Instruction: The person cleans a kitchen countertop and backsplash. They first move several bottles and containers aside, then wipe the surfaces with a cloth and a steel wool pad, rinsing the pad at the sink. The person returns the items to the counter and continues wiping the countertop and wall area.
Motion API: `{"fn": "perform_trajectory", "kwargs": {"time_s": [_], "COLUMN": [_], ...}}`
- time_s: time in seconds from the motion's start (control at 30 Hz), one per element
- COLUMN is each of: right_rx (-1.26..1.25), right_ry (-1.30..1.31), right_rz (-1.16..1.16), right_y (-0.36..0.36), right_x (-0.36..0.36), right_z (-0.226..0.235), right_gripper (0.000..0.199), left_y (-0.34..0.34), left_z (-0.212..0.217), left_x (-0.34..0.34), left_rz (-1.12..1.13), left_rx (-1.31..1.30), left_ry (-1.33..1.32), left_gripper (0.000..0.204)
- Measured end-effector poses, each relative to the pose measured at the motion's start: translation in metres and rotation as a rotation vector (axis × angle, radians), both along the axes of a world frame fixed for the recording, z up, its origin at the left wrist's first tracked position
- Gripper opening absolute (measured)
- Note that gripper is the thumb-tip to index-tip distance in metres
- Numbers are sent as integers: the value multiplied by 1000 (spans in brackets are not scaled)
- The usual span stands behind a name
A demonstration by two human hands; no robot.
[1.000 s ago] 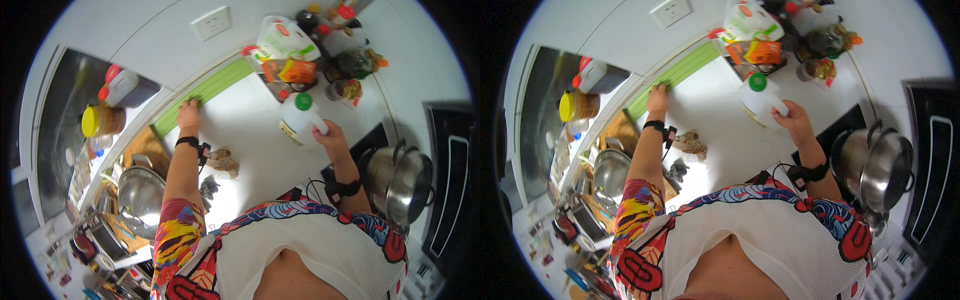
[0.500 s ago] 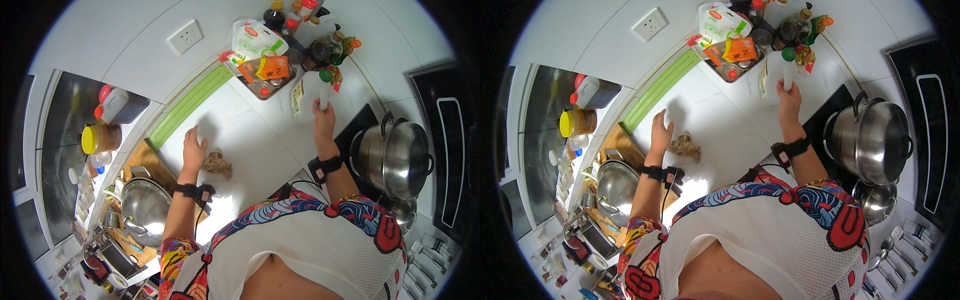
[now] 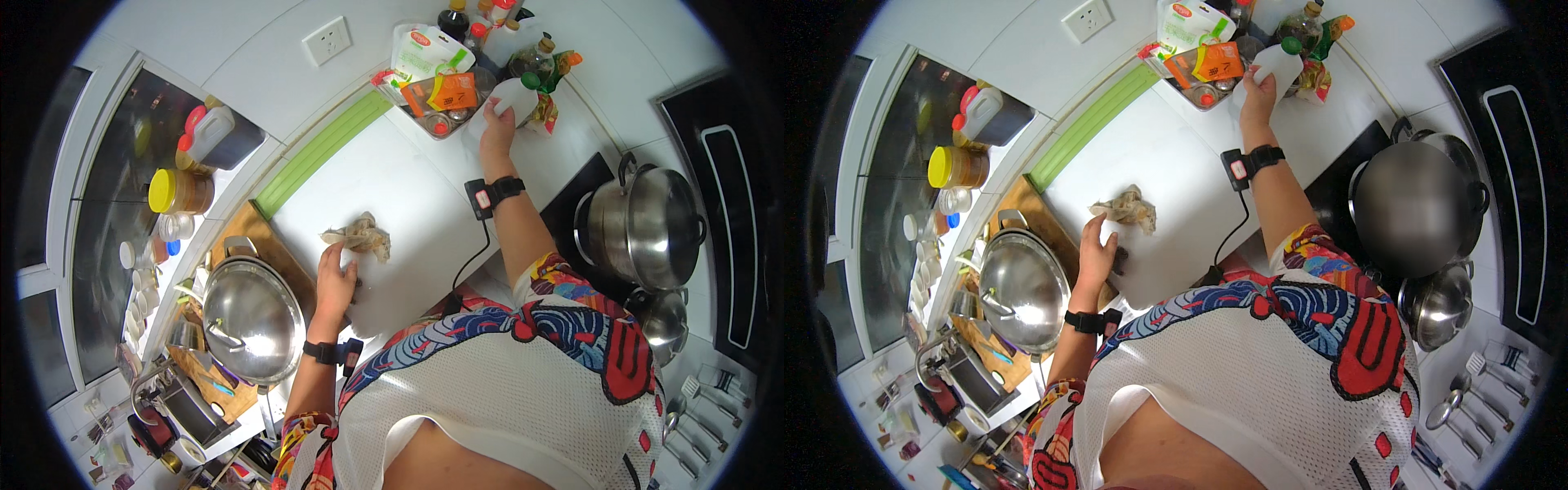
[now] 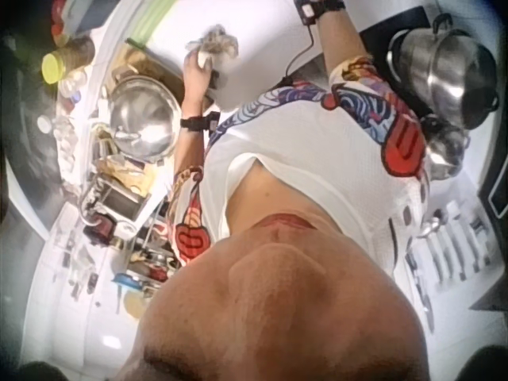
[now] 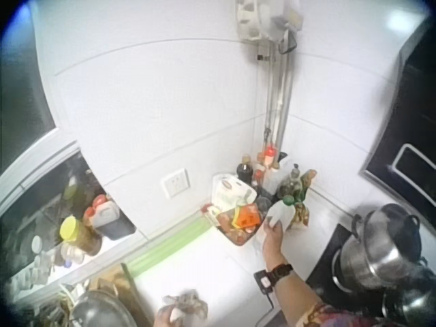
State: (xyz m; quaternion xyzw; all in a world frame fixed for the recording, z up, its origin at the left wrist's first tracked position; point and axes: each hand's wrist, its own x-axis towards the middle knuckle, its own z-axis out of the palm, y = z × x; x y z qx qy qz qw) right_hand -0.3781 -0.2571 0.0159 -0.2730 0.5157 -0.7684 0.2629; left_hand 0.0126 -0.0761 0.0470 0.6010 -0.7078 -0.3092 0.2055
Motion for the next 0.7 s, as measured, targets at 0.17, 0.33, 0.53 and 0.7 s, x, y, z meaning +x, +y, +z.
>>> {"fn": "perform_trajectory", "kwargs": {"time_s": [0.17, 0.33, 0.53, 0.7], "right_rx": [39, 287, 315, 292], "right_ry": [246, 188, 1427, 1323], "right_rz": [150, 266, 941, 1106], "right_y": [37, 101, 146, 123], "right_x": [-14, 66, 231, 232], "right_z": [-1, -40, -87, -76], "right_gripper": [23, 31, 44, 25], "left_y": [47, 87, 116, 127], "left_z": [-4, -19, -18, -8], "left_x": [25, 47, 59, 69], "left_rz": [61, 128, 8, -19], "left_rx": [73, 245, 388, 336], "left_ry": [79, 271, 271, 140], "left_gripper": [44, 41, 35, 33]}}
